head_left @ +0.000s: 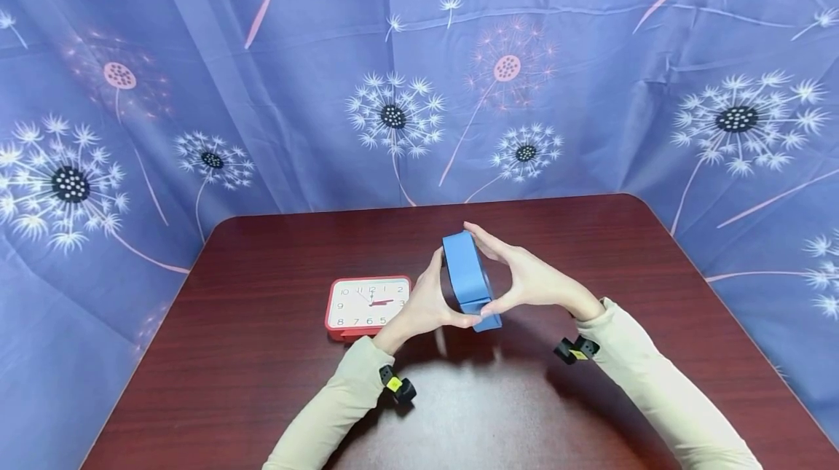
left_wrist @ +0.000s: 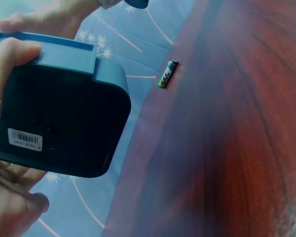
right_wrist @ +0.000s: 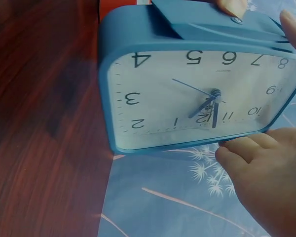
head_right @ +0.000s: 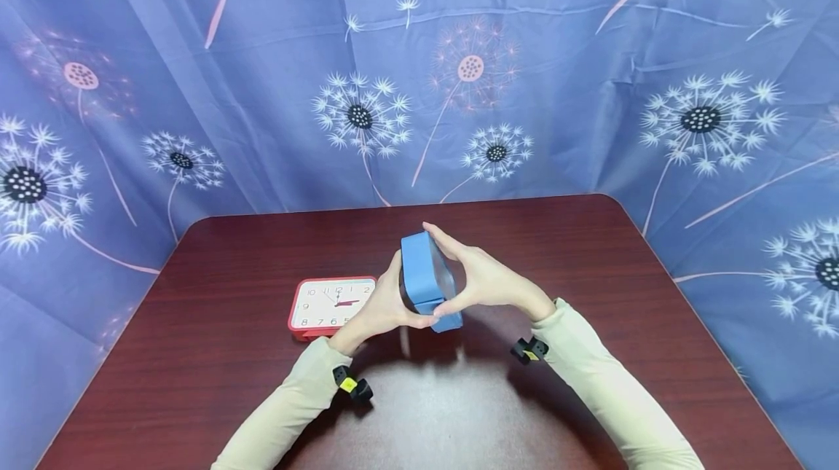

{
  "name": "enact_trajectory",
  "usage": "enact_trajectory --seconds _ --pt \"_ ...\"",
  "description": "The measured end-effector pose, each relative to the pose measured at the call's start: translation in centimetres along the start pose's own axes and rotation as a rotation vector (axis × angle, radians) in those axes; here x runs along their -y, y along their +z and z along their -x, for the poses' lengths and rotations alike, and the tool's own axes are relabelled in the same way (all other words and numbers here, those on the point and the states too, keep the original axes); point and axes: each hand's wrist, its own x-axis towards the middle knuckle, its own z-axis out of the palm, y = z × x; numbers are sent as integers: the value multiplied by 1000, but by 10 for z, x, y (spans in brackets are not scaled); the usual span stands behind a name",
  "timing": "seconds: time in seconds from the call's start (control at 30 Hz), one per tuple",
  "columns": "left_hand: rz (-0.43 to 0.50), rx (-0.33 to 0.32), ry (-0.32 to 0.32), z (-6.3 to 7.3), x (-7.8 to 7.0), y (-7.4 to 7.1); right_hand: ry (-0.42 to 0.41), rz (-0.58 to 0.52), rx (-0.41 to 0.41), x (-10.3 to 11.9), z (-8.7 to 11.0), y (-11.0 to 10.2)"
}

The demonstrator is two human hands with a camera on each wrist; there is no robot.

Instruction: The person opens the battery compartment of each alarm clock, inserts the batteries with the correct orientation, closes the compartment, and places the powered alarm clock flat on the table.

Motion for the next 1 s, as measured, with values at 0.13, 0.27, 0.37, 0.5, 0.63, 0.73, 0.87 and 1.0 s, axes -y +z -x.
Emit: enact_trajectory --seconds 0.13,0.27,0.37,0.5,0.63,0.73,0.87,1.0 --pt "-20 8 -8 -1 0 0 -31 15 -2 -1 -1 0" --pt "2 23 -14 -2 -1 1 -62 25 -49 -2 -2 2" --pt "24 35 -27 -3 -3 1 -71 18 -88 -3 -1 4" --pt "92 51 -46 -4 -3 2 -73 13 -142 -4 0 5" --pt "191 80 -41 -6 -4 3 -63 18 -199 -5 2 6" --pt "239 102 -36 -8 -4 4 -58 8 -232 -6 4 7" --pt "270 122 -40 -9 -3 5 -59 -21 -265 -8 6 8" --pt "303 145 -59 -7 -1 6 -47 -98 -286 -7 9 7"
